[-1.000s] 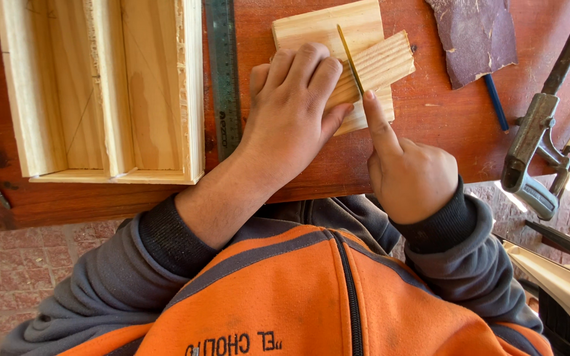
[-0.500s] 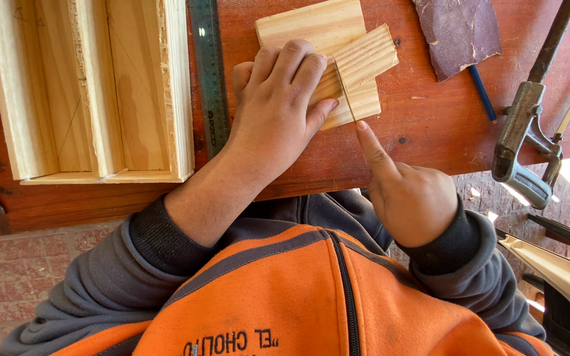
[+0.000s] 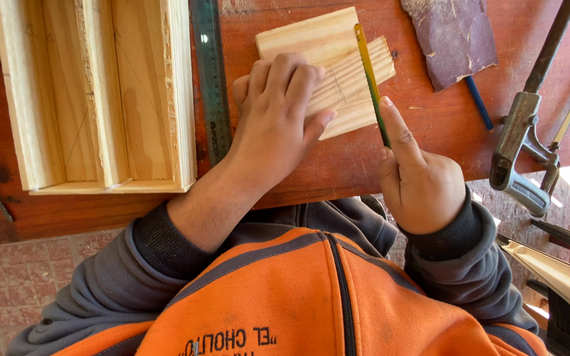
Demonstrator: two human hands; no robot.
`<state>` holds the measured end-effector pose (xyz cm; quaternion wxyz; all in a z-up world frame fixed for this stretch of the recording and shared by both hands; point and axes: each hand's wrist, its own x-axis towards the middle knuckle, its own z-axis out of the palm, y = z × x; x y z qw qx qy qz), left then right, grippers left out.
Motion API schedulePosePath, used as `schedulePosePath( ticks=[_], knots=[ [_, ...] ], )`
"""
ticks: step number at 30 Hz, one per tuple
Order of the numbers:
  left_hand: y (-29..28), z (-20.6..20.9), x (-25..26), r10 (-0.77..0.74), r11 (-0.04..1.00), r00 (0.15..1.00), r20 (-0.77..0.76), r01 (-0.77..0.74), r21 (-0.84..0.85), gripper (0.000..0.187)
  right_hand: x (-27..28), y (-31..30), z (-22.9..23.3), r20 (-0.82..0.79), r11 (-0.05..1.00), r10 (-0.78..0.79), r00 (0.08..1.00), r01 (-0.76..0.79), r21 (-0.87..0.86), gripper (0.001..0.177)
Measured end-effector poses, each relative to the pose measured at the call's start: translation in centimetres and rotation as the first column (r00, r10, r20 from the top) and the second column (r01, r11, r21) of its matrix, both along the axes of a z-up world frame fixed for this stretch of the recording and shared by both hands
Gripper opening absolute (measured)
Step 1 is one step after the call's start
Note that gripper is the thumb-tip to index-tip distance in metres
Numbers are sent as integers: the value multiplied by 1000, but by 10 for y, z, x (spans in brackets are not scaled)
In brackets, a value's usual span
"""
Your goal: The person sands a small wooden block with sandpaper, then uses a small saw to cut along a marked line on the block. The person continues to sand the cut edges and surfaces of the block.
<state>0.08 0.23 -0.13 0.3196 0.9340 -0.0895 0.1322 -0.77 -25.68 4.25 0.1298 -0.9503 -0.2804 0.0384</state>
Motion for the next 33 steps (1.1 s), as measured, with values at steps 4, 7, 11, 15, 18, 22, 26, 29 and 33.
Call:
schedulePosePath(
  ticks=[4,7,11,15,18,22,26,29,33],
  knots=[
    [1,4,-4,-11,999,1000,-29,10,-51,52,3,5,-5,45,995,1,999,-6,98,59],
    [1,11,-4,-32,997,998,62,37,-75,48,3,7,-10,21,986,6,1000,-9,167,61],
    [0,11,-4,-18,999,999,41,20,-34,50,-1,2,-24,-40,984,-25,999,32,177,63],
    [0,9,-4,-13,1000,1000,21,13,-12,46,0,3,-22,-45,962,-37,998,48,269,46],
    [0,8,-3,17,999,1000,9,-18,27,52,-2,3,-27,-55,959,-80,995,92,267,37],
    [0,7,-1,53,997,999,4,-53,57,50,0,17,-27,1,982,-36,999,35,183,67],
    [0,11,-1,47,996,999,22,-49,79,55,4,19,-29,-17,998,26,1000,-25,51,71],
    [1,12,-1,41,997,998,42,-43,62,52,6,23,-23,-32,999,45,998,-46,-16,74],
    [1,10,-1,34,999,999,40,-35,14,53,7,27,-20,-37,995,26,999,-29,-91,73]
  ],
)
